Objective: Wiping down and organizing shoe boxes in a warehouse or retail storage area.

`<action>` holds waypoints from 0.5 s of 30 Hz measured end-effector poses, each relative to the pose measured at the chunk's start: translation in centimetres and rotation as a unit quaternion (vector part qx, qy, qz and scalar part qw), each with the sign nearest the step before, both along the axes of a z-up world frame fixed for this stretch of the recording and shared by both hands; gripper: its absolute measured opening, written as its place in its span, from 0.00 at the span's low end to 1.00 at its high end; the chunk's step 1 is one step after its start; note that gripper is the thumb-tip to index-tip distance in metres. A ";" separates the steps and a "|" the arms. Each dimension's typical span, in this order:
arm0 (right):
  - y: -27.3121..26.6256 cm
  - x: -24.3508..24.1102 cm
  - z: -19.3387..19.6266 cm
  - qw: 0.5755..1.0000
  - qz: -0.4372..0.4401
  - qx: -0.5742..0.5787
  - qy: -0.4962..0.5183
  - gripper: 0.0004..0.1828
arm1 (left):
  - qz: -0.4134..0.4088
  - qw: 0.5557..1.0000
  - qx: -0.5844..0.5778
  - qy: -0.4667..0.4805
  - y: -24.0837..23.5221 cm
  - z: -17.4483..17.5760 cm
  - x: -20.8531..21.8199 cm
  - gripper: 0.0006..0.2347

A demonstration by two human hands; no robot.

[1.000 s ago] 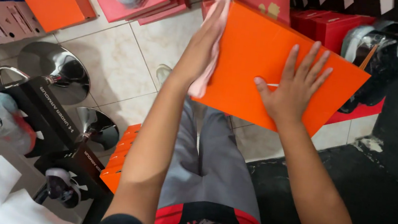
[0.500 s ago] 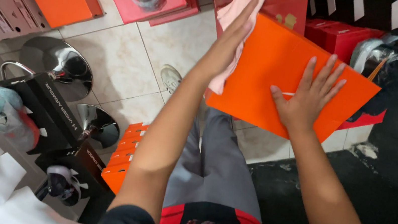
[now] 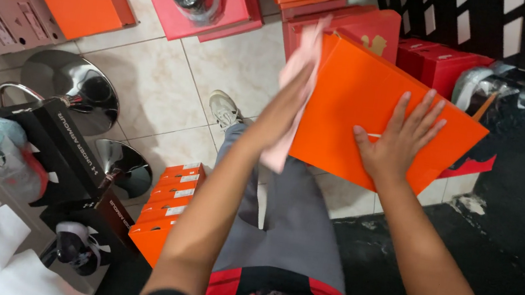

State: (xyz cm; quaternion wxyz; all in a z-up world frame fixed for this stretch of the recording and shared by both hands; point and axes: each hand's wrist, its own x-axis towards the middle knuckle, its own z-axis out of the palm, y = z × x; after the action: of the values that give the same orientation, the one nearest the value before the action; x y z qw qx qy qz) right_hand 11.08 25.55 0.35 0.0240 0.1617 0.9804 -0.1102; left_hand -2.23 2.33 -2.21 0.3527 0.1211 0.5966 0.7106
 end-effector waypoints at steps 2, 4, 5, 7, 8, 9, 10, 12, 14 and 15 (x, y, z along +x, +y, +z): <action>0.1 -0.3 -0.1 1.000 0.012 0.001 0.028 0.60 | 0.067 0.995 0.076 -0.021 3.9 1.0 -3.7 0.23; -0.4 -0.1 0.8 1.000 -0.004 0.003 0.011 0.56 | 0.025 0.997 0.019 -0.064 4.7 3.6 -6.4 0.26; -0.6 -0.1 1.2 1.000 -0.022 0.006 -0.009 0.52 | -0.020 0.993 -0.036 -0.109 5.1 5.0 -7.7 0.30; -0.6 0.2 0.9 1.000 -0.023 0.006 -0.011 0.53 | -0.019 0.998 -0.048 -0.030 3.5 8.8 -6.8 0.30; -0.2 0.3 0.9 0.999 -0.029 0.009 -0.018 0.54 | -0.024 0.997 -0.060 0.045 2.9 10.6 -6.0 0.31; -0.1 0.0 1.2 1.000 -0.016 0.010 -0.015 0.54 | -0.011 0.997 -0.060 0.047 1.9 9.5 -3.7 0.31; 0.0 -0.3 1.5 0.999 -0.020 -0.012 -0.031 0.57 | -0.034 0.975 -0.215 0.054 0.7 8.3 -1.1 0.31; -0.1 -0.4 1.9 0.998 -0.012 -0.030 -0.049 0.62 | -0.046 0.929 -0.363 0.050 -1.0 7.3 3.9 0.31; -0.5 -0.8 2.3 0.997 -0.030 -0.053 -0.047 0.62 | 0.161 0.920 -0.353 0.054 -2.4 7.7 8.2 0.20; 0.2 -1.7 3.3 0.998 -0.013 -0.052 -0.046 0.62 | 0.177 0.917 -0.354 0.049 -0.8 7.3 10.0 0.20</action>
State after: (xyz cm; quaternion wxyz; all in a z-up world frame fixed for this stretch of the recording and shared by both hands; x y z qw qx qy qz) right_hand 9.38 25.77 3.61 0.0762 0.1781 0.9690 -0.1535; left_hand 7.77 1.56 5.08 0.2110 -0.0842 0.8373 0.4972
